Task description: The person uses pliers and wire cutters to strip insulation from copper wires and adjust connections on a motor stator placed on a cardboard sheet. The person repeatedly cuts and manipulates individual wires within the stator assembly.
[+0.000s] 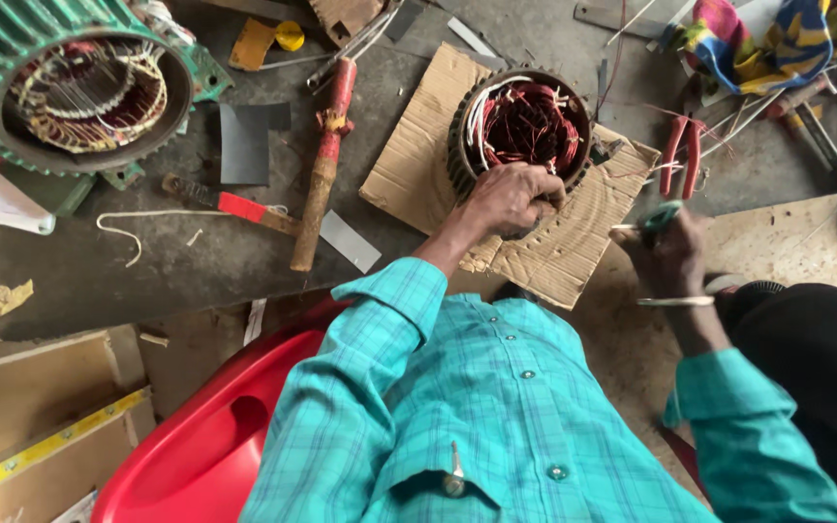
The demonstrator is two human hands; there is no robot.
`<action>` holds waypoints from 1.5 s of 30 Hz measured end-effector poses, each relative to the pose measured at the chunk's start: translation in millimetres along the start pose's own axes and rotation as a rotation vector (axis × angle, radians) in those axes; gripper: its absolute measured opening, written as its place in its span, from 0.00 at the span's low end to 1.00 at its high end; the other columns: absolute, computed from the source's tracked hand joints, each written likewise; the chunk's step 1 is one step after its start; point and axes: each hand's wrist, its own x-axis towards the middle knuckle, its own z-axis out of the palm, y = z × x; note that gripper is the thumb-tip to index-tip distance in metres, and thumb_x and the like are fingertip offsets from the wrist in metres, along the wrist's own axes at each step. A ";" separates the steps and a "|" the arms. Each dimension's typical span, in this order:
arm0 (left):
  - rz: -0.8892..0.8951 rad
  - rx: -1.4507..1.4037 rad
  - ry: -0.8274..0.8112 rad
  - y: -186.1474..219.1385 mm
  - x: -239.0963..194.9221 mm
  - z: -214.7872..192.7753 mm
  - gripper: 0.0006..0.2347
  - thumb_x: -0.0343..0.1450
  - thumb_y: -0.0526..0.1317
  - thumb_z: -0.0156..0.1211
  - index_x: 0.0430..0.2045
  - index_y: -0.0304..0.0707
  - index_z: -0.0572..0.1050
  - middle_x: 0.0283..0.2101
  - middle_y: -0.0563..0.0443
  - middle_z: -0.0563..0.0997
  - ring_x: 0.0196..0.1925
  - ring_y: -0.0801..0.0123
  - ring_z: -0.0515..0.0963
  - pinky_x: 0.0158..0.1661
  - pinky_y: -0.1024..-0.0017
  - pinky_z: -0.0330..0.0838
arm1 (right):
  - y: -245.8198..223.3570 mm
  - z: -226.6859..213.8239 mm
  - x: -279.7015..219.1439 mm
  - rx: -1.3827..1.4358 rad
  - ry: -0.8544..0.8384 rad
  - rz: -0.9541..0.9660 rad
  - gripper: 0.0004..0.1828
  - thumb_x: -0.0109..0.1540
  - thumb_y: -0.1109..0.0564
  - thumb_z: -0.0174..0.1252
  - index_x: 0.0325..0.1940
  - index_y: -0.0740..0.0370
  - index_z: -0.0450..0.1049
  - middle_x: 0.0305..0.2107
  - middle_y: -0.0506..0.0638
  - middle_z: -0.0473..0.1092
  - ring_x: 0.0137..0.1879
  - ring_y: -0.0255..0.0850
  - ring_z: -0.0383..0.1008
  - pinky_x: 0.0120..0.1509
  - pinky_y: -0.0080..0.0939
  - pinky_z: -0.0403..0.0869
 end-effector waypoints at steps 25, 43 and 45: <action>-0.028 -0.033 -0.058 -10.9 4.9 4.5 0.10 0.61 0.42 0.66 0.34 0.46 0.83 0.39 0.51 0.85 0.45 0.57 0.83 0.46 0.60 0.76 | -9.0 32.0 48.0 0.160 -0.165 0.360 0.17 0.63 0.52 0.72 0.40 0.65 0.72 0.30 0.47 0.69 0.35 0.34 0.69 0.40 0.37 0.72; -0.066 -0.044 -0.078 -19.7 9.2 14.6 0.09 0.62 0.37 0.66 0.34 0.52 0.83 0.36 0.58 0.85 0.42 0.64 0.84 0.43 0.62 0.76 | -21.8 48.3 13.0 -0.330 -0.119 -0.099 0.24 0.60 0.40 0.77 0.45 0.55 0.74 0.35 0.47 0.71 0.42 0.40 0.69 0.57 0.44 0.62; -0.024 -0.043 -0.066 -19.3 7.9 14.7 0.10 0.61 0.39 0.70 0.34 0.50 0.83 0.36 0.56 0.85 0.42 0.62 0.83 0.42 0.61 0.75 | -29.5 32.9 15.9 -0.300 -0.153 -0.120 0.26 0.57 0.37 0.75 0.42 0.54 0.72 0.33 0.46 0.70 0.40 0.41 0.69 0.59 0.45 0.62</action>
